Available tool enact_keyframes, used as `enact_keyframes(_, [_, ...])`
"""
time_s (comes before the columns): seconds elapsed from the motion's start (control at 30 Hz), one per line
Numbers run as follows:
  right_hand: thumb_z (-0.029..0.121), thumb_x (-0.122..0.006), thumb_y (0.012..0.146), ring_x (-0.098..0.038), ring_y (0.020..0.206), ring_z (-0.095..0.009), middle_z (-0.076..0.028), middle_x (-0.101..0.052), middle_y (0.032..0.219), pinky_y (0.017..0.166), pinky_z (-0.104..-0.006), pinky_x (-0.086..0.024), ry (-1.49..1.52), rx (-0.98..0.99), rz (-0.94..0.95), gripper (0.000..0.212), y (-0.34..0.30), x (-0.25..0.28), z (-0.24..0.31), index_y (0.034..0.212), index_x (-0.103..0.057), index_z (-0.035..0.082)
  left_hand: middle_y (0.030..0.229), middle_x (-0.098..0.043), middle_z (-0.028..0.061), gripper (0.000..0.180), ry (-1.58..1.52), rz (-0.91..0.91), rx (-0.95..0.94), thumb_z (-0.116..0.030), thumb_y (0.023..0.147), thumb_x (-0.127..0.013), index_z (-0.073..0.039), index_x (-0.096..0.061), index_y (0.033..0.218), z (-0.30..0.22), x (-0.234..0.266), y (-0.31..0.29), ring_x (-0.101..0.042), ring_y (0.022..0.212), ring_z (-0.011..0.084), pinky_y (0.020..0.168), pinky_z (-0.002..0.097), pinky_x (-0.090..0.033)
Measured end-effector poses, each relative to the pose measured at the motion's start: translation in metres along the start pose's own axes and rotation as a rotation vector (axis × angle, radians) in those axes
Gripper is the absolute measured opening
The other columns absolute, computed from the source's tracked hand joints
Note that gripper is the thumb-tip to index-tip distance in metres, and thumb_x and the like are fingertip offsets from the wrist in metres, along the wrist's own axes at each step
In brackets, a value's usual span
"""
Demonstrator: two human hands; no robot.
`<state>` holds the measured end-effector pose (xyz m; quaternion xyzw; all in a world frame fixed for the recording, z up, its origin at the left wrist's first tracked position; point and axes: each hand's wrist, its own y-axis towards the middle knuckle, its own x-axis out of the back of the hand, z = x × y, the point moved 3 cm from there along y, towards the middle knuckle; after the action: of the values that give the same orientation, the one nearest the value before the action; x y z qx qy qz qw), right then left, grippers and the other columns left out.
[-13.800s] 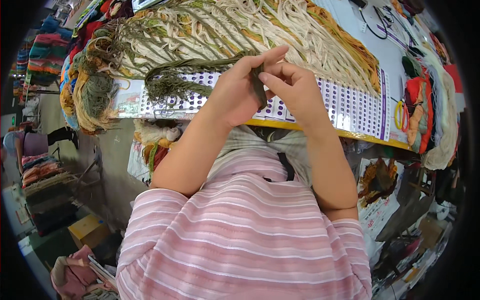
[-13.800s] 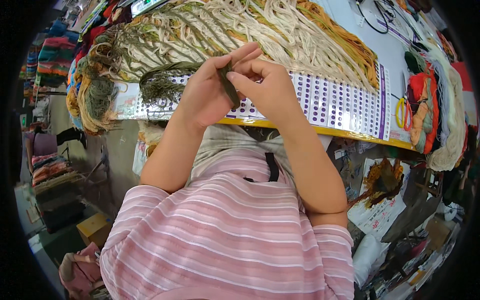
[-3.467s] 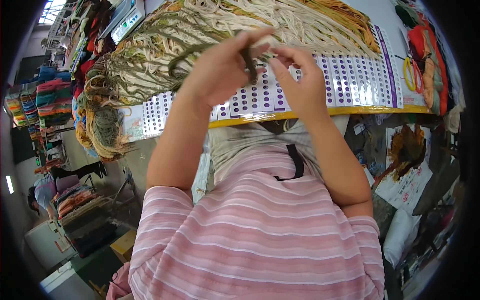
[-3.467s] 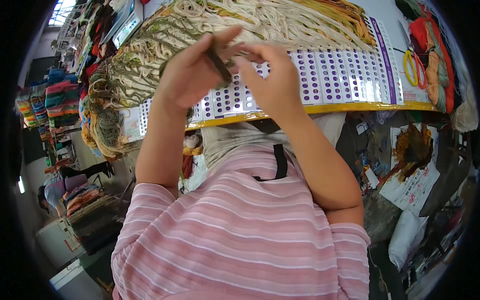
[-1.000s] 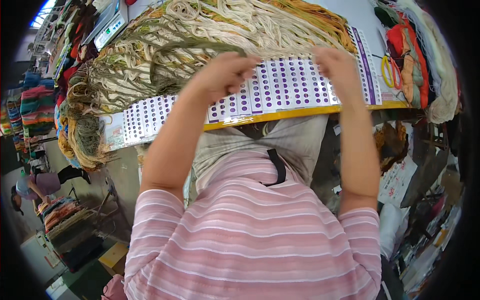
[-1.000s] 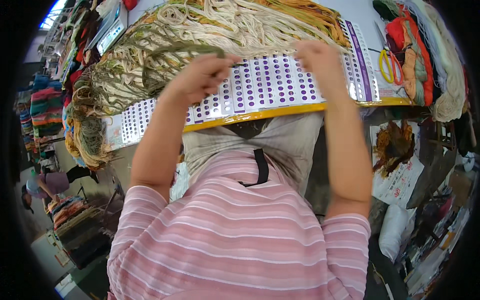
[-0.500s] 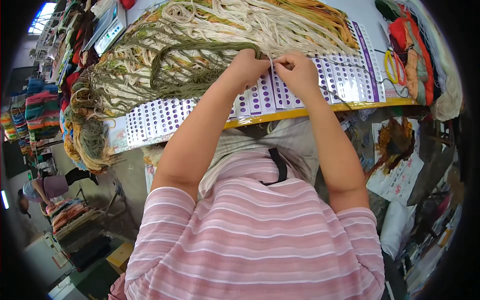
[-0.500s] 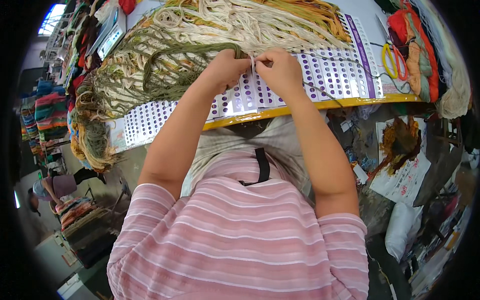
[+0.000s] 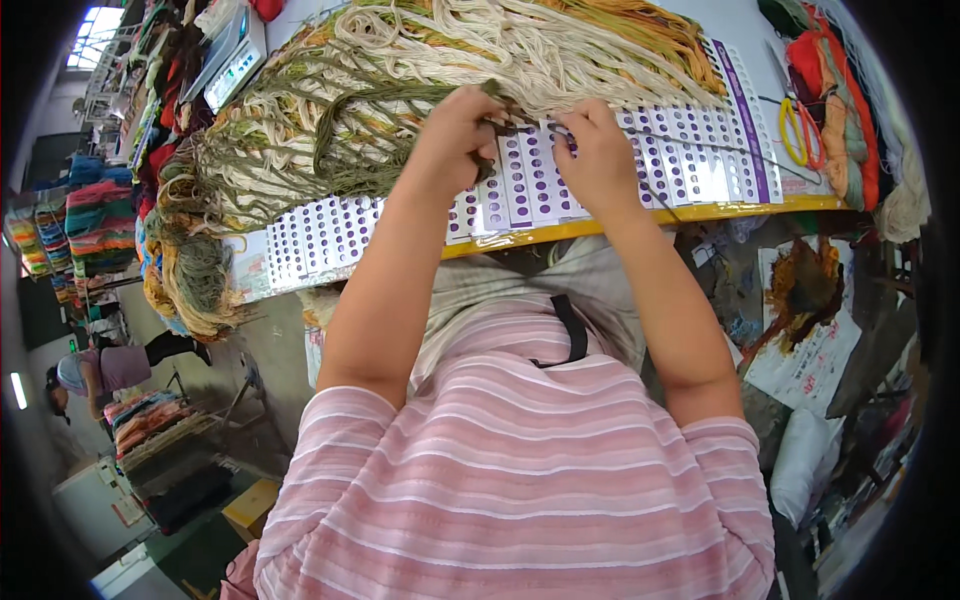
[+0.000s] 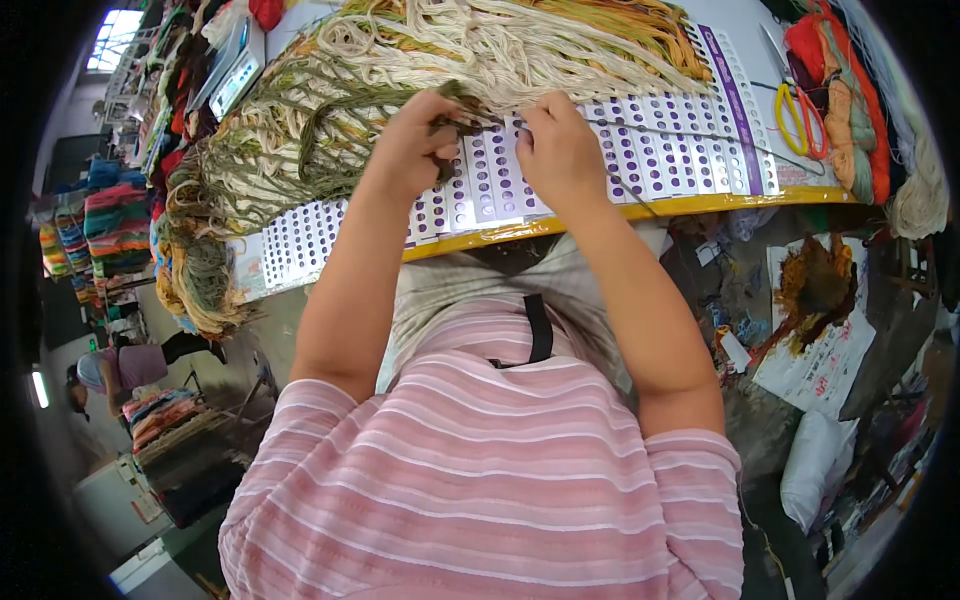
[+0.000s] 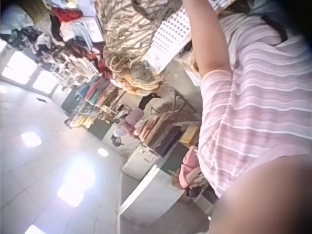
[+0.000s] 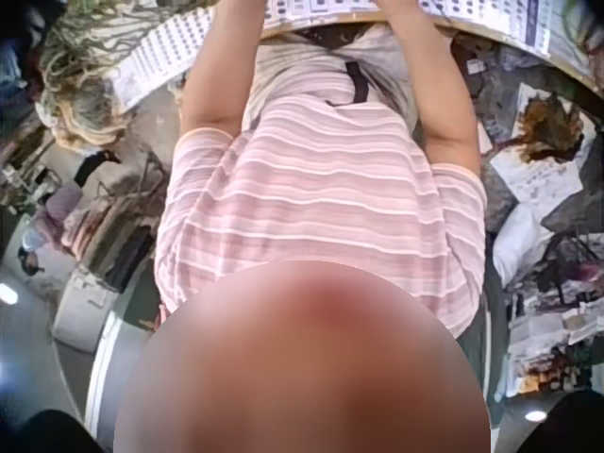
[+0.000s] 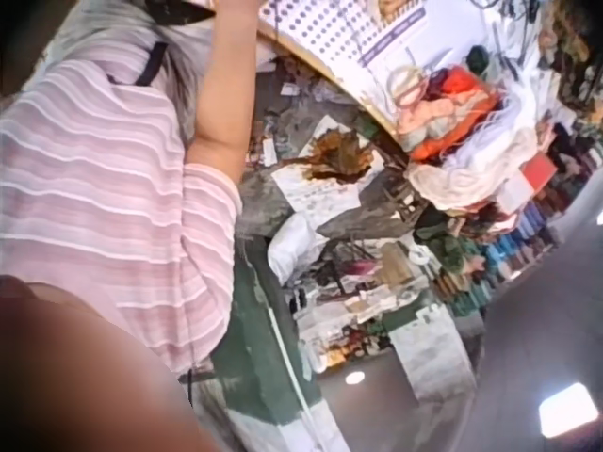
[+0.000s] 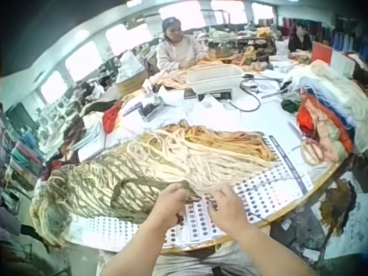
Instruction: Organizes and attaches bundles of green embroidery thread to a coded sample card.
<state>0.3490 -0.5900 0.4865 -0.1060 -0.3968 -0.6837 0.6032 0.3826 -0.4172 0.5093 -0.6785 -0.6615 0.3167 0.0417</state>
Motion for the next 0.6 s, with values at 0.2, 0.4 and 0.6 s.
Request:
enact_keyframes(0.2, [0.003, -0.059, 0.078, -0.057, 0.082, -0.030, -0.010, -0.052, 0.088, 0.070, -0.0406, -0.049, -0.095, 0.135, -0.035, 0.005, -0.001, -0.004, -0.001, 0.083, -0.058, 0.002, 0.069, -0.052, 0.0007, 0.019, -0.431, 0.222, 0.267, -0.014, 0.089, -0.053, -0.002, -0.059, 0.103, -0.012, 0.012, -0.014, -0.025, 0.040, 0.0041, 0.036, 0.0170, -0.024])
enact_keyframes(0.4, [0.007, -0.056, 0.083, -0.055, 0.087, -0.031, -0.012, -0.051, 0.094, 0.072, -0.0412, -0.047, -0.147, 0.069, -0.061, 0.006, 0.002, 0.000, 0.007, 0.087, -0.053, 0.003, 0.054, -0.041, -0.0071, 0.033, 0.585, 0.296, 0.054, -0.011, 0.090, -0.054, -0.005, -0.058, 0.122, 0.013, -0.029, -0.007, -0.034, 0.043, 0.0038, 0.039, 0.0209, -0.027])
enact_keyframes(0.6, [0.008, -0.053, 0.086, -0.055, 0.086, -0.033, -0.015, -0.056, 0.091, 0.076, -0.0429, -0.045, -0.185, 0.193, -0.169, 0.006, 0.006, 0.005, 0.006, 0.088, -0.051, 0.004, 0.068, -0.063, 0.0048, 0.022, 0.854, 0.061, -0.259, -0.023, 0.083, -0.067, -0.003, -0.069, 0.091, 0.007, -0.018, 0.002, -0.054, 0.055, 0.0119, 0.053, 0.0266, -0.044])
